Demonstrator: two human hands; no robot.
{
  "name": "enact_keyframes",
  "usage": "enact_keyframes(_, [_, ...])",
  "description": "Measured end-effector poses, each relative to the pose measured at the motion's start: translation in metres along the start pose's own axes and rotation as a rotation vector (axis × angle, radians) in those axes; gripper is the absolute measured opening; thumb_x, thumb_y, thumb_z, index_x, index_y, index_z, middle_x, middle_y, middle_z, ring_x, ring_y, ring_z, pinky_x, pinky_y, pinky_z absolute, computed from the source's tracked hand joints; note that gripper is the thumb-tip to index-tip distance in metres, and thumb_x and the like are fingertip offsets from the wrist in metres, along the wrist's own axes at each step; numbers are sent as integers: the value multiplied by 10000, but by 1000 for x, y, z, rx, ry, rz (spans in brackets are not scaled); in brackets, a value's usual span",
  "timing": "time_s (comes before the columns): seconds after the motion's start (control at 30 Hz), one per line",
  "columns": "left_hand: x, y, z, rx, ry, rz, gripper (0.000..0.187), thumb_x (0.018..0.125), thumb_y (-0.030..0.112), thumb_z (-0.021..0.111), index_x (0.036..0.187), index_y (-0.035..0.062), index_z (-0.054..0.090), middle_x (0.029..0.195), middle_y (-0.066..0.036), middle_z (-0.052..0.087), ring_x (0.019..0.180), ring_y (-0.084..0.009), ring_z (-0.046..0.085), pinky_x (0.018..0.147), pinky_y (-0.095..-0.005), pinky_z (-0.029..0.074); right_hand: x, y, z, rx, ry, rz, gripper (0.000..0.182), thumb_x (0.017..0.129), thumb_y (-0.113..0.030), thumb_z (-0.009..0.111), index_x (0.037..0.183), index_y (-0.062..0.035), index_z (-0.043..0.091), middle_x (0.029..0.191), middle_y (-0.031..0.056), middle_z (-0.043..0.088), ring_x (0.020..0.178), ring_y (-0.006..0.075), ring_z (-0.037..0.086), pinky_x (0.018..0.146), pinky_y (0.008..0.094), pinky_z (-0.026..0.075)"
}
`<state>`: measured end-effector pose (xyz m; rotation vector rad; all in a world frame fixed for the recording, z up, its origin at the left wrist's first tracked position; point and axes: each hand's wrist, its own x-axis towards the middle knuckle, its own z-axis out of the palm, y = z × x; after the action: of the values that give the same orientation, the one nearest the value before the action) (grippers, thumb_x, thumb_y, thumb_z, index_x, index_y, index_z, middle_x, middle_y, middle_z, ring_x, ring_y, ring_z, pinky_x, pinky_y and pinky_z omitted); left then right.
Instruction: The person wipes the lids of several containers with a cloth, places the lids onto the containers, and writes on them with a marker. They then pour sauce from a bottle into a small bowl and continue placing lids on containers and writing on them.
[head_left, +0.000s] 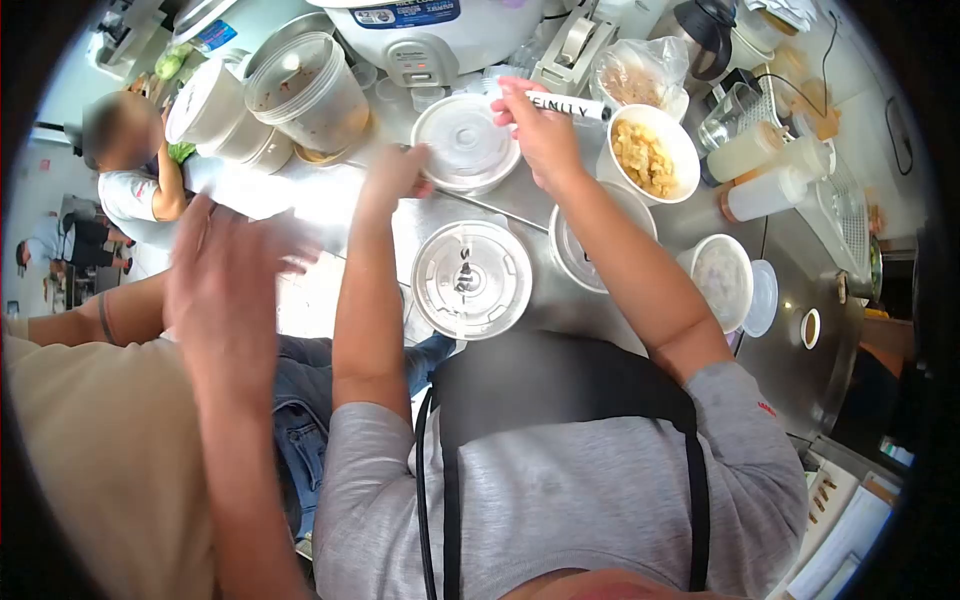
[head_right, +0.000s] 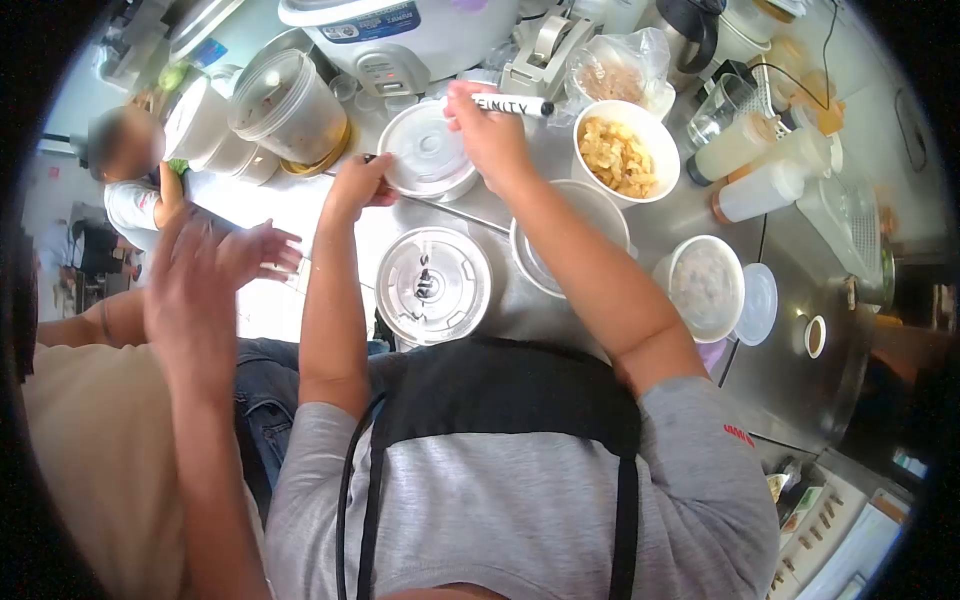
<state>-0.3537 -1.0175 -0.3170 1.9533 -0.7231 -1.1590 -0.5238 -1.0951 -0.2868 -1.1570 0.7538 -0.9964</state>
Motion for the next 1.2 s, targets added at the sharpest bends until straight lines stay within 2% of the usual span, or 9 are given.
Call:
enact_keyframes(0.03, [3, -2, 5, -28, -29, 27, 311, 759, 226, 497, 797, -82, 478, 631, -121, 520, 463, -178, 532, 443, -277, 489, 4, 1, 3, -72, -56, 20, 278, 761, -264, 552, 935, -49, 524, 741, 35, 556, 644, 79, 509, 571, 198, 386])
enact_keyframes(0.13, [-4, 5, 19, -113, -99, -15, 274, 760, 209, 494, 741, -62, 461, 624, -121, 523, 490, -190, 541, 455, -284, 490, 17, 17, 12, -227, -177, 24, 213, 671, -225, 598, 782, -48, 555, 568, 19, 530, 514, 101, 503, 490, 243, 413])
enact_keyframes(0.27, [-4, 4, 24, -213, -144, -25, 263, 761, 200, 490, 731, -60, 459, 622, -128, 525, 485, -198, 540, 441, -291, 484, 26, 38, 14, -616, -90, -86, 186, 631, -235, 583, 693, -74, 511, 559, 59, 534, 506, 187, 513, 512, 308, 415])
enact_keyframes(0.37, [-2, 1, 23, -236, -162, -22, 261, 768, 193, 481, 735, -64, 454, 621, -134, 524, 489, -205, 545, 436, -297, 483, 23, 42, 15, -704, -75, -131, 178, 622, -223, 580, 687, -72, 513, 559, 63, 539, 512, 191, 519, 515, 311, 419])
enact_keyframes(0.67, [-1, 0, 26, -225, -117, -2, 268, 779, 170, 460, 789, -94, 416, 621, -148, 518, 473, -211, 541, 408, -294, 476, 34, 52, 4, -750, -84, -200, 174, 590, -218, 575, 647, -65, 514, 554, 73, 541, 511, 207, 523, 519, 310, 428])
enact_keyframes(0.77, [1, 0, 25, -218, -125, -19, 273, 778, 173, 459, 784, -97, 425, 621, -146, 518, 470, -209, 540, 409, -291, 478, 39, 46, 0, -608, -56, -188, 181, 591, -220, 576, 644, -60, 513, 549, 70, 538, 502, 198, 516, 511, 299, 423])
enact_keyframes(0.87, [-2, 3, 25, -218, -148, -34, 278, 778, 177, 456, 777, -101, 443, 622, -145, 517, 471, -208, 539, 416, -290, 481, 34, 40, 3, -786, -79, -179, 170, 599, -207, 575, 640, -55, 512, 544, 64, 535, 494, 182, 511, 502, 288, 419])
enact_keyframes(0.97, [1, 5, 24, -225, -169, -51, 282, 779, 180, 454, 768, -101, 462, 617, -144, 515, 472, -211, 539, 423, -292, 482, 42, 44, -5, -635, -103, -142, 155, 604, -201, 567, 641, -61, 512, 541, 65, 532, 496, 180, 509, 503, 291, 417])
enact_keyframes(1.2, [-4, 9, 24, -217, -170, -94, 291, 788, 189, 454, 760, -99, 471, 607, -144, 513, 471, -213, 539, 428, -299, 482, 42, 45, -3, -749, -54, -171, 162, 597, -212, 569, 644, -68, 511, 544, 81, 532, 505, 212, 517, 516, 308, 422])
